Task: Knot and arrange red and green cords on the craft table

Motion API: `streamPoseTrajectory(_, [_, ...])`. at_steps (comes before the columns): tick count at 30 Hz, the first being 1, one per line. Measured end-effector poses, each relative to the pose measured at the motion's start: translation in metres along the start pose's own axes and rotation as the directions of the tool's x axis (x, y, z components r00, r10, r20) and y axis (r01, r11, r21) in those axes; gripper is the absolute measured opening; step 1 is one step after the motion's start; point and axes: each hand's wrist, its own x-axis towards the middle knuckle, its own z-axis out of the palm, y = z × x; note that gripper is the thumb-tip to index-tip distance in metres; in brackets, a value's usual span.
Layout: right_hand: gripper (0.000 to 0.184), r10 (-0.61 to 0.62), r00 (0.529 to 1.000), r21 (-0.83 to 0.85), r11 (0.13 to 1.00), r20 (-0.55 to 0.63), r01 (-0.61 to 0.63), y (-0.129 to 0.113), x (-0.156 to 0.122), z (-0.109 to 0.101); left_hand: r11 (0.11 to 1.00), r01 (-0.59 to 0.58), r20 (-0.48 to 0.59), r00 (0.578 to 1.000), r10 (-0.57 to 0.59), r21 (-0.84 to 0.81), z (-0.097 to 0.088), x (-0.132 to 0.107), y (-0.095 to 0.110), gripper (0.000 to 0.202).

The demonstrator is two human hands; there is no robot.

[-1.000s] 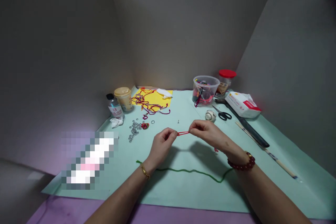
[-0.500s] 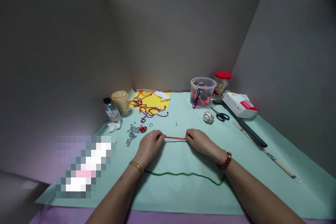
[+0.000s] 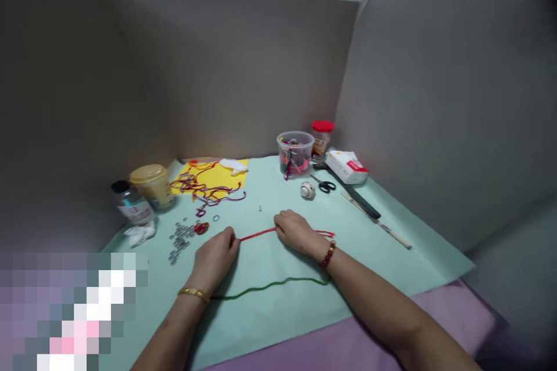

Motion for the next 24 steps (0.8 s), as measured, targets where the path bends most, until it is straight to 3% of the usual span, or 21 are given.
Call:
streamPoseTrajectory(3, [0.016,0.043,0.996,-0.007,0.999,-0.080,-0.044,0.000,-0.010,-0.010,1.000,-0.003,0.015,1.000,0.003,-0.022,-0.004,0.004,-0.001,0.026])
streamPoseTrajectory(6, [0.029,0.096,0.977,0.000,0.995,-0.193,-0.098,0.004,-0.040,-0.029,0.996,-0.028,0.017,0.999,0.029,-0.079,-0.006,0.008,-0.003,0.030])
streamPoseTrajectory(9, [0.025,0.132,0.929,0.116,0.988,-0.345,-0.097,0.012,-0.090,-0.046,0.993,-0.027,0.045,0.998,0.033,-0.115,-0.006,0.014,-0.007,0.041])
streamPoseTrajectory(12, [0.016,0.203,0.846,0.231,0.968,-0.493,-0.098,0.021,-0.152,-0.059,0.985,-0.021,0.052,0.998,0.030,-0.173,-0.007,0.019,-0.012,0.048])
streamPoseTrajectory(15, [0.014,0.282,0.725,0.272,0.953,-0.628,-0.135,0.022,-0.215,-0.077,0.975,-0.009,0.035,0.999,0.017,-0.224,-0.008,0.018,-0.013,0.048])
streamPoseTrajectory(19, [0.013,0.331,0.471,0.247,0.941,-0.818,-0.232,-0.003,-0.289,-0.120,0.977,-0.007,0.004,1.000,0.008,-0.215,-0.009,0.013,-0.011,0.050])
streamPoseTrajectory(22, [0.013,0.218,0.272,0.123,0.937,-0.937,-0.328,-0.028,-0.335,-0.157,0.982,-0.009,-0.032,0.999,0.003,-0.189,-0.005,0.013,-0.011,0.049])
streamPoseTrajectory(24, [0.013,0.083,0.104,0.034,0.911,-0.991,-0.411,-0.038,-0.364,-0.180,0.984,-0.026,-0.066,0.998,0.015,-0.174,0.000,0.017,-0.014,0.045])
